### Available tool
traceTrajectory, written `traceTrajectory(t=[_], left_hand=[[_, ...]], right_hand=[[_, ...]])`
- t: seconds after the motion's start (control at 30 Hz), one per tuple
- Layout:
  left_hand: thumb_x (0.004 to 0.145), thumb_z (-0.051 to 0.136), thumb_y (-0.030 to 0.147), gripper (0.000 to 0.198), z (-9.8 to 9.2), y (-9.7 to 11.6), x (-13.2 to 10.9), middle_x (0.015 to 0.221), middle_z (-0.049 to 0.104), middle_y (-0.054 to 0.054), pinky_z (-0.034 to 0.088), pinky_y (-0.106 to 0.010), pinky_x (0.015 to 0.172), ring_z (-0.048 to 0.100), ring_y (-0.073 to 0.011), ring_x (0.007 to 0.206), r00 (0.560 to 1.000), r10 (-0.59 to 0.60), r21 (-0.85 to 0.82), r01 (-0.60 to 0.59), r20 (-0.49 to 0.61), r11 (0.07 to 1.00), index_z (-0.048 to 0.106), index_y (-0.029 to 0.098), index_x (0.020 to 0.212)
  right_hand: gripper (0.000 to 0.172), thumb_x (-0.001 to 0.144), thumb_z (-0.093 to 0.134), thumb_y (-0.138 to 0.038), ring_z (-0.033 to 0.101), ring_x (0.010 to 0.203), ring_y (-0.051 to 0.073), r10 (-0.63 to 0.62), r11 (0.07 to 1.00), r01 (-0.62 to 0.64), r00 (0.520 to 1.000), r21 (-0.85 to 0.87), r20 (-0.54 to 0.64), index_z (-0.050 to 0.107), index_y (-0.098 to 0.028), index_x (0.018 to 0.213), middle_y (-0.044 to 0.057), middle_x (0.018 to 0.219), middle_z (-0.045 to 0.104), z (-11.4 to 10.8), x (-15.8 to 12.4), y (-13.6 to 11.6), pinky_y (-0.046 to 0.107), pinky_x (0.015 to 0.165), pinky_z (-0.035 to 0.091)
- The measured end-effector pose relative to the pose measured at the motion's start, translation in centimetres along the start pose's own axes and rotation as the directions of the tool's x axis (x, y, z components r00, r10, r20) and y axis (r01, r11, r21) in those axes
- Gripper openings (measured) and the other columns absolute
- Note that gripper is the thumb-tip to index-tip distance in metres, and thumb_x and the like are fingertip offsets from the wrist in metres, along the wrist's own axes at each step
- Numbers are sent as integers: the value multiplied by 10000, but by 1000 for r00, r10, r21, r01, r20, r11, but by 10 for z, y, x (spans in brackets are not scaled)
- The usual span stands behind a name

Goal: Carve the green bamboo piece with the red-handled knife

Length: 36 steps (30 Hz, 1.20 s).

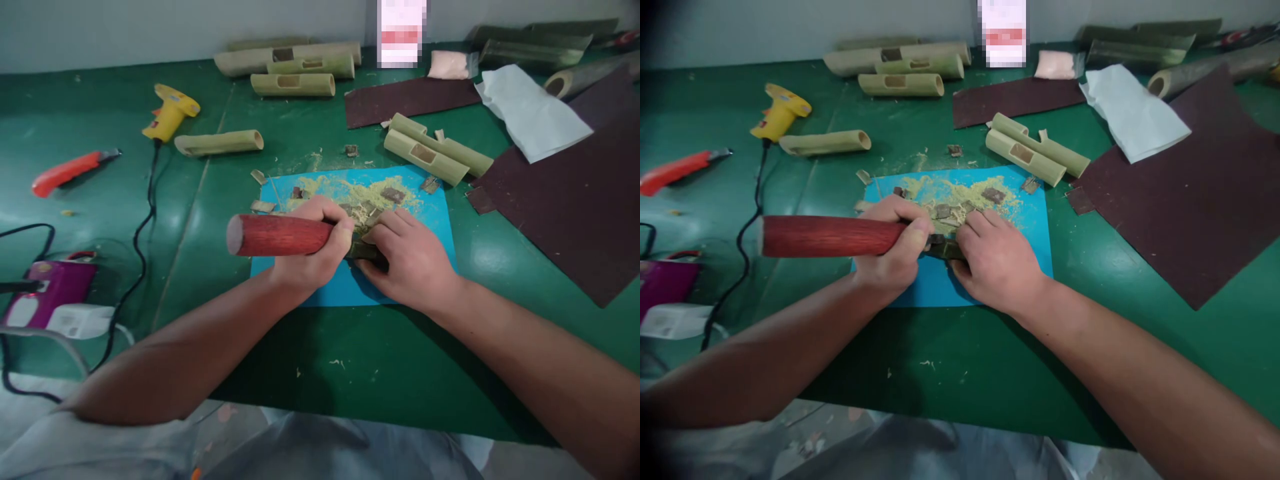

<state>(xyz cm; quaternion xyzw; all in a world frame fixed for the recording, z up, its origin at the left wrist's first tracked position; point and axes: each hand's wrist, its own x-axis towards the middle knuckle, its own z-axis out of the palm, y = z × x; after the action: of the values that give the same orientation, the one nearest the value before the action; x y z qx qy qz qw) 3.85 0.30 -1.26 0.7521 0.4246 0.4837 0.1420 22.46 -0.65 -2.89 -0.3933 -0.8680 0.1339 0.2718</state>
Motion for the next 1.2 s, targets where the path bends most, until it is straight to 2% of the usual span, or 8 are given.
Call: traceTrajectory(t=[0.3, 0.47, 0.73, 1.2], left_hand=[[917, 630, 283, 147, -6, -6, -9, 722, 683, 3, 563, -330, 679, 647, -176, 663, 992, -89, 11, 88, 91, 996, 700, 254, 792], [909, 637, 293, 156, -7, -7, -9, 702, 672, -3, 530, -343, 622, 627, -186, 635, 990, -96, 18, 95, 101, 995, 686, 257, 765], [949, 615, 301, 200, -8, -7, -9, 709, 668, 7, 495, -323, 599, 595, -159, 610, 991, -102, -15, 103, 89, 995, 665, 245, 764], [920, 643, 315, 139, -12, -7, -9, 729, 693, 0, 488, -359, 635, 647, -196, 656, 980, -134, 61, 127, 146, 990, 689, 271, 797]], right_hand=[[70, 893, 617, -251, 528, 896, 262, 24, 999, -23, 1000, -24, 13, 610, -184, 874, 105, 916, 615, 1, 0, -3, 394, 740, 423], [77, 901, 612, -260, 531, 894, 264, 31, 999, -31, 999, -9, 16, 602, -191, 867, 107, 918, 622, 1, 0, -3, 401, 748, 432], [87, 901, 630, -272, 537, 896, 259, 46, 999, -46, 999, -6, 24, 605, -195, 866, 101, 921, 618, 1, -1, -3, 389, 737, 422], [120, 919, 592, -279, 544, 874, 262, 28, 999, -28, 1000, -34, 12, 631, -175, 872, 119, 915, 637, 0, -1, -4, 396, 727, 428]])
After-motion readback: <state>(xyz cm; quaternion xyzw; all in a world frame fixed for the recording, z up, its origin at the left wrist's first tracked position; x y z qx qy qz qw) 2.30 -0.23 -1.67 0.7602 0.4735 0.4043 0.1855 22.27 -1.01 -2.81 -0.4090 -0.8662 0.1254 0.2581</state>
